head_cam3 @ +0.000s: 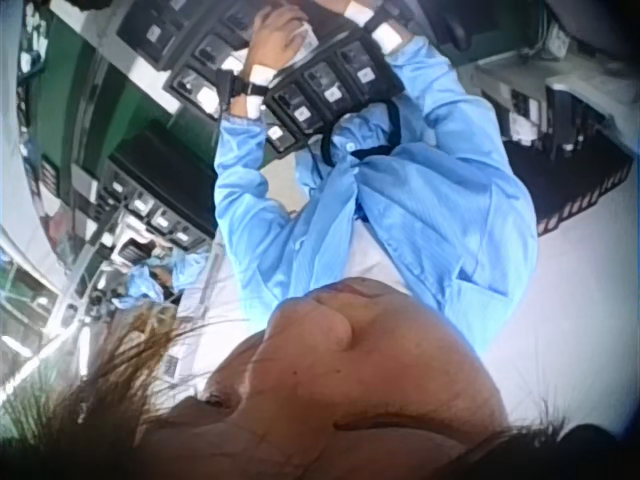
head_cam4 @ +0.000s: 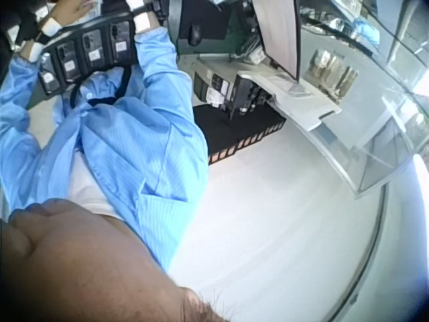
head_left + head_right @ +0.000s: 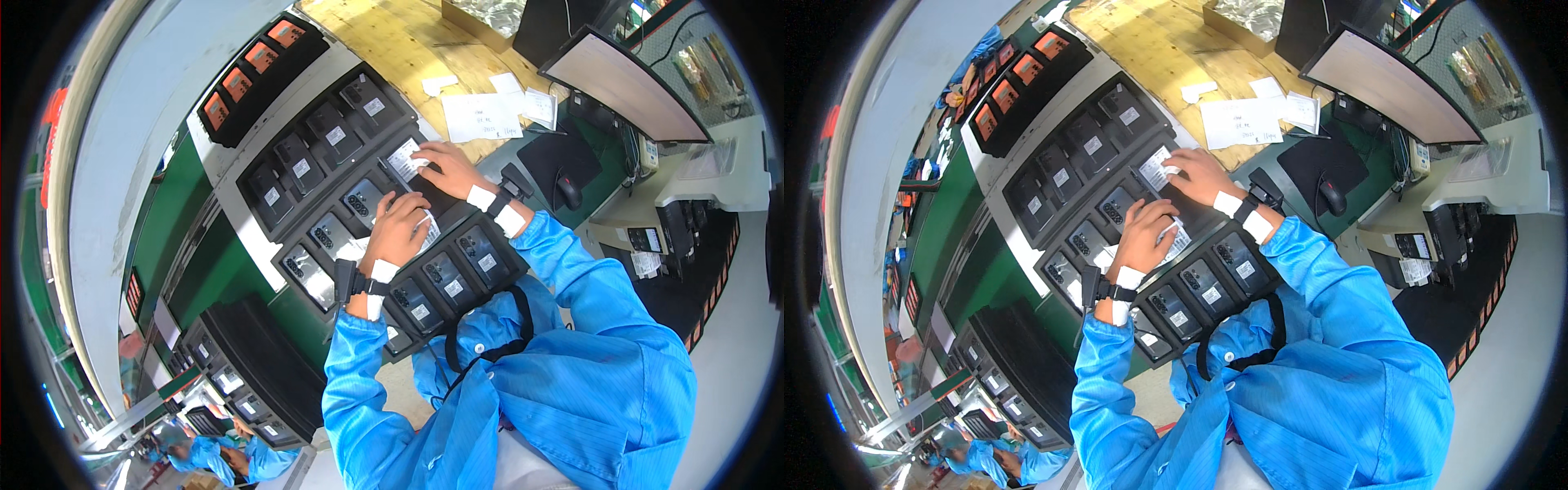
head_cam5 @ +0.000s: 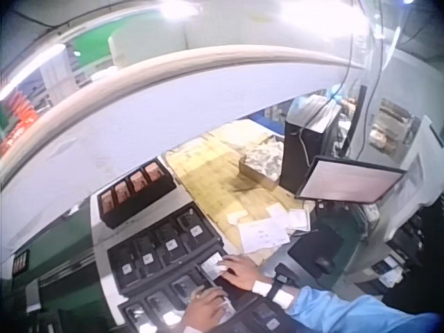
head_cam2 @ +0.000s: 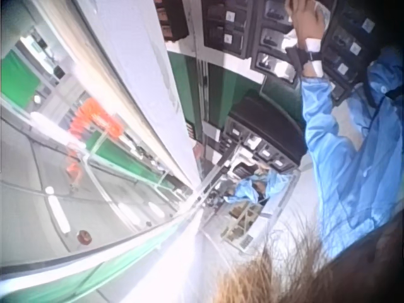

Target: Scanning a barcode on a paper slip and then applying labels to mobile phones in an assembly line.

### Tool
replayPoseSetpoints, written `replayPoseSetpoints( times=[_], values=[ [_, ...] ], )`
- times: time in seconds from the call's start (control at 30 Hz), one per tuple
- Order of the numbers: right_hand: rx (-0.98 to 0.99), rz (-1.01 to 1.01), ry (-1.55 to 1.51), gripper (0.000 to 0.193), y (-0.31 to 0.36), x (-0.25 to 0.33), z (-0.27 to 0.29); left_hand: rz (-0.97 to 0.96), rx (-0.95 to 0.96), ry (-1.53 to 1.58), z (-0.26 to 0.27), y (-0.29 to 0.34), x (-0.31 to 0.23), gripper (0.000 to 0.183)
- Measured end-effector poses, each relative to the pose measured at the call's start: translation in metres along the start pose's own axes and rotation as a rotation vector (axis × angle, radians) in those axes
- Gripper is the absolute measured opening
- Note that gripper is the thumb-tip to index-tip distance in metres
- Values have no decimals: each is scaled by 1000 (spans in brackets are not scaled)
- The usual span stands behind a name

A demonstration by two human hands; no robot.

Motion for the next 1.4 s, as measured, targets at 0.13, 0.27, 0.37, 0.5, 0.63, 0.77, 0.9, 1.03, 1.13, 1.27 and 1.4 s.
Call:
replayPoseSetpoints(
  times=[0.13, 0.27, 0.37, 0.5, 0.63, 0.77, 0.9, 1.03, 1.13, 1.27, 1.4],
  values=[
    [-30, 235, 395, 40, 9, 13, 1, 4, -6, 7, -1, 4, 3, 13],
    [-97, 258, 585, 42, 11, 20, -17, 1, -24, 32, -3, 3, 3, 13],
    [-128, 167, 404, 38, 13, 11, -8, -36, -72, 65, 4, 4, -11, 15],
    [13, 93, -108, 30, 46, 33, 21, 210, -108, 187, 11, 29, -8, 20],
    [450, 234, -336, 30, 95, 77, 23, 327, -201, 398, 10, 48, -18, 23],
    [466, 148, -284, 33, 113, 80, 33, 519, -40, 240, 16, 72, -24, 28],
    [540, 112, -296, 30, 116, 84, 47, 525, -61, 367, 16, 99, -23, 27],
    [517, 261, -308, 23, 101, 122, 59, 526, 14, 308, 17, 99, -40, 26],
    [468, 370, -124, 20, 90, 143, 60, 498, 17, 305, 18, 99, -44, 26],
    [569, 433, -21, 19, 88, 154, 47, 458, -22, 325, 21, 102, -48, 28],
    [576, 451, -7, 20, 88, 155, 38, 486, -9, 303, 21, 105, -45, 30]
  ],
)
Point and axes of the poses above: each hand's wrist, its own y-axis away from the middle knuckle, its own z-axis out of the back of the hand, x = y × z, the point moved 6 cm from there along -y, towards the middle knuckle, and after that the axes turned 15 degrees about y, right-handed, at the moved point
